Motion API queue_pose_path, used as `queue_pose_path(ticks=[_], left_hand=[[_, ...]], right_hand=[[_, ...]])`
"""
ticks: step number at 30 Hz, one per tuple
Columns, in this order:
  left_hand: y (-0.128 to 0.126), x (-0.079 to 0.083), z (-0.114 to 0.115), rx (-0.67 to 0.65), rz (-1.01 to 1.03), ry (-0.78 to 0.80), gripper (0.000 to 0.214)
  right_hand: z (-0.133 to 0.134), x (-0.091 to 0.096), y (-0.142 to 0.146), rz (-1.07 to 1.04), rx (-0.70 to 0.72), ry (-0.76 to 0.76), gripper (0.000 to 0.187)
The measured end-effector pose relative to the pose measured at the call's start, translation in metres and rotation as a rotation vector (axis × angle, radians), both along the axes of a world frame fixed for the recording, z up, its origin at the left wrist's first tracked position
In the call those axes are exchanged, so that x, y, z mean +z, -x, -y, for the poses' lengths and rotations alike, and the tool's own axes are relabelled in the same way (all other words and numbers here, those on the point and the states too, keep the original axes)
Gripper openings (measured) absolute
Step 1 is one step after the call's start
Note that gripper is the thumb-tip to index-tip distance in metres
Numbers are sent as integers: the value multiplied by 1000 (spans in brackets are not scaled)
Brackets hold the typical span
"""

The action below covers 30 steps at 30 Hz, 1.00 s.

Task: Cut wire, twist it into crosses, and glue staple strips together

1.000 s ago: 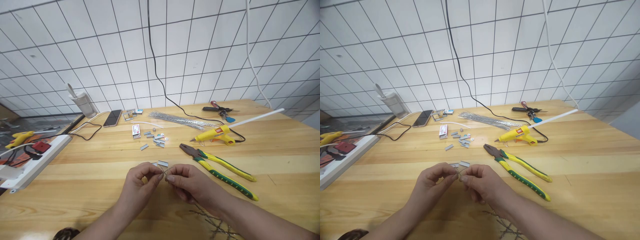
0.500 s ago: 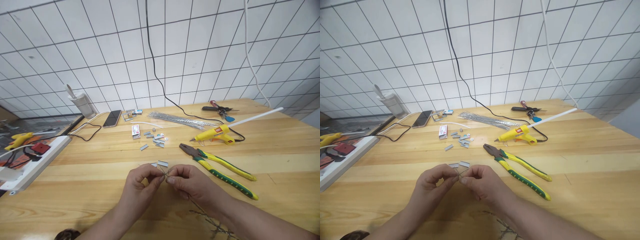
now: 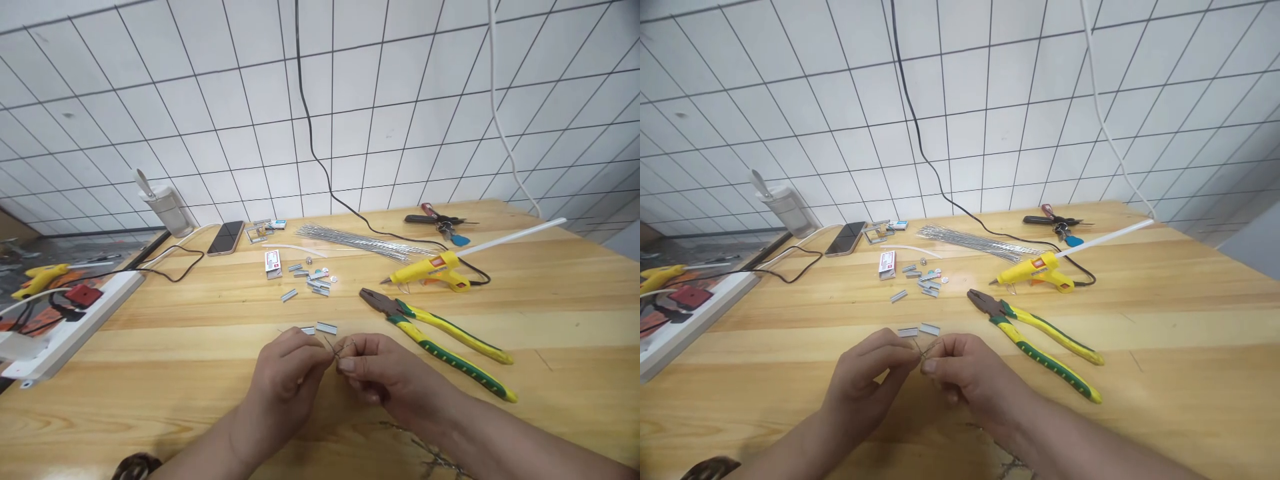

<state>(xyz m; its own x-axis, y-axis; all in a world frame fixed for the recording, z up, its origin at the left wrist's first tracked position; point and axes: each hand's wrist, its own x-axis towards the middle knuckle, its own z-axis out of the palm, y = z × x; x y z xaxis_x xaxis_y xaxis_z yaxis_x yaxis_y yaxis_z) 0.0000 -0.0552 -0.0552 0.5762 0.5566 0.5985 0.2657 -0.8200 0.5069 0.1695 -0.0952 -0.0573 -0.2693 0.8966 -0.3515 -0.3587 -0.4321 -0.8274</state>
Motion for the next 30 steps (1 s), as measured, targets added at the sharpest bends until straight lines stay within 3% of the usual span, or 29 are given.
queue_pose_path(ticks=[5,11,19,30], left_hand=[[-3,2,1,6,43,59,16],[-2,2,1,36,79,202,12],[-3,3,-1,111,82,450,11],[-1,6,-2,64,91,451,10]], right_hand=[[-3,7,0,247,-53,-154,21],[-7,0,-3,458,-66,-297,14],[-8,1,-2,313,-36,-117,21],[-6,4,-2,223,-29,-65,33]])
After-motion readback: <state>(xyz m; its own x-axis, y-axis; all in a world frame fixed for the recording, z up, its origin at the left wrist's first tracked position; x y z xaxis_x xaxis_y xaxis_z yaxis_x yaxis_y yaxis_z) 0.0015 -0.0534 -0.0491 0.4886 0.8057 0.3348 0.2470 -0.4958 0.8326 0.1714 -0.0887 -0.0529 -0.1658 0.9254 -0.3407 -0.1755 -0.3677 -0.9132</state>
